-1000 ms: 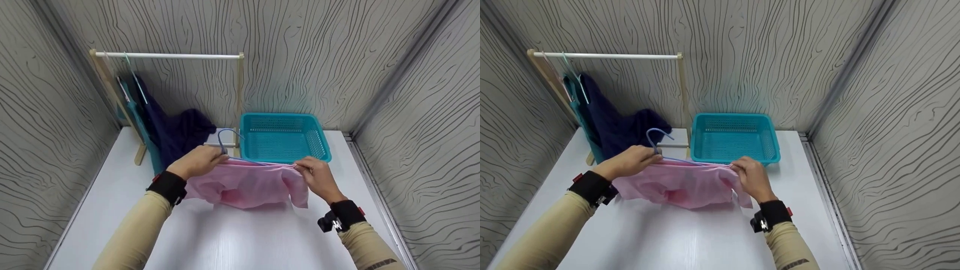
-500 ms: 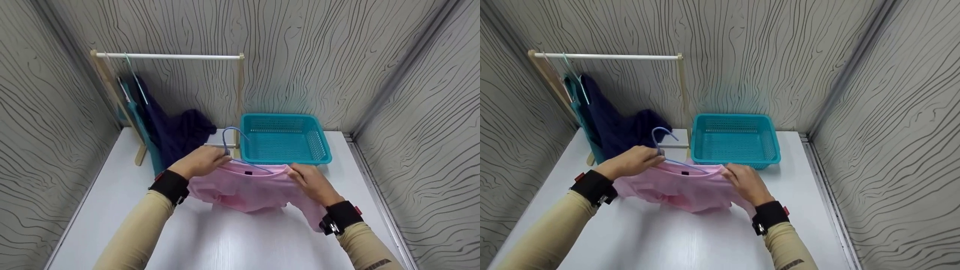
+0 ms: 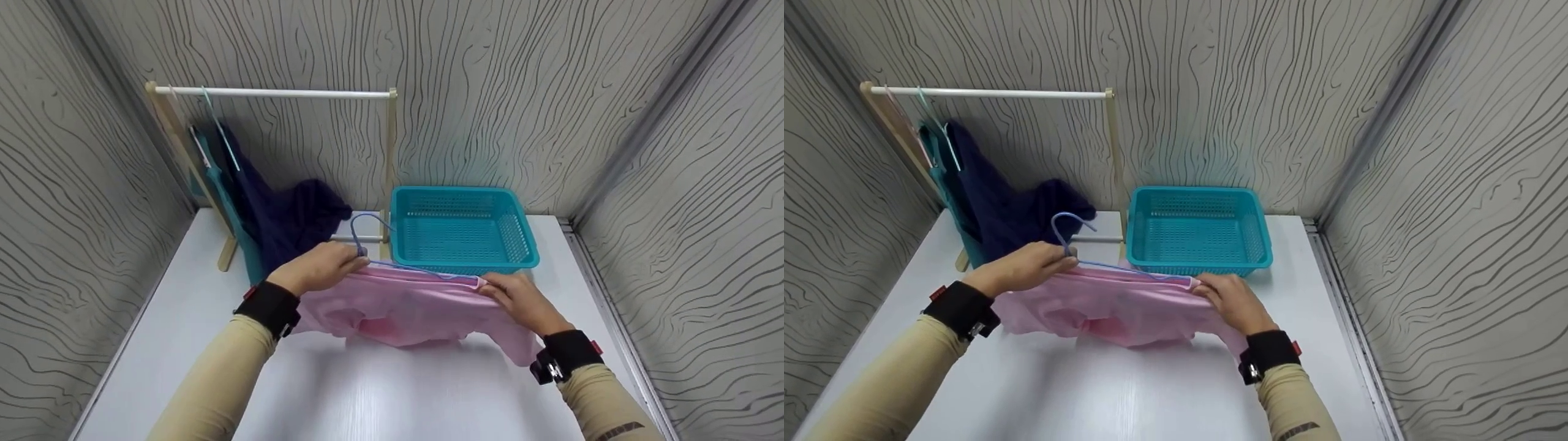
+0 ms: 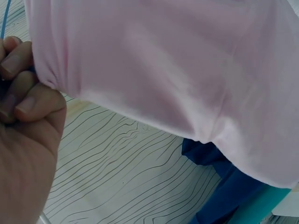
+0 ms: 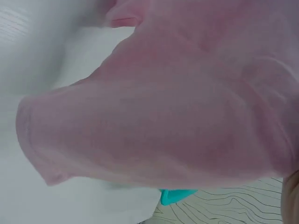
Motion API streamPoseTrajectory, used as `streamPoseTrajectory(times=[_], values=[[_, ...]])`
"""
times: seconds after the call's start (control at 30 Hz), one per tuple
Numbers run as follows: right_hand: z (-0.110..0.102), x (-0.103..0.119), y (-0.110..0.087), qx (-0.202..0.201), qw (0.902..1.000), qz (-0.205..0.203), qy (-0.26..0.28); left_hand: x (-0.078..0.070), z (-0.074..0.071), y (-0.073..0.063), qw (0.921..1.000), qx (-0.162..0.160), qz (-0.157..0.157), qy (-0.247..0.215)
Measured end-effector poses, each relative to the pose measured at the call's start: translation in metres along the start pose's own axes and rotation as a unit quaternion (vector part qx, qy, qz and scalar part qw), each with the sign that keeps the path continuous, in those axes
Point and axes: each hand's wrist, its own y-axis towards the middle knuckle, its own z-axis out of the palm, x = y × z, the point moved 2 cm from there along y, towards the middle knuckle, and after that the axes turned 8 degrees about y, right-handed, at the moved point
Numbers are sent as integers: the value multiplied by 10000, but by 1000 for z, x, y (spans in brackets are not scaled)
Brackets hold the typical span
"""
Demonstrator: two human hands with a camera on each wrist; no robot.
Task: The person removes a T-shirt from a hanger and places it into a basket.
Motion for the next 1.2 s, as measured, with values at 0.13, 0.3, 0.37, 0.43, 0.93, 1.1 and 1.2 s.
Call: streamPoseTrajectory(times=[0.13, 0.3, 0.37, 0.43, 0.93, 1.1, 1.2], values=[[4, 0, 1, 271, 9987, 393, 199, 2, 1, -2, 10000, -6, -47, -40], [4, -1, 0, 589, 9936, 867, 428, 4, 1, -4, 9999, 50, -94, -128], [4, -4, -1, 567, 9923, 1004, 452, 4, 2, -5, 9997, 67, -79, -211], [4, -7, -2, 523, 9912, 1107, 494, 4, 2, -5, 9993, 48, -87, -350], [29, 13, 13, -159, 9716, 1964, 1308, -9, -7, 2, 9990, 31, 46, -446], [42, 24, 23, -169, 9648, 2016, 1681, -20, -10, 12, 9993, 1, -20, -381], [49, 33, 28, -37, 9626, 2013, 1810, -23, -9, 18, 9994, -16, -94, -340]])
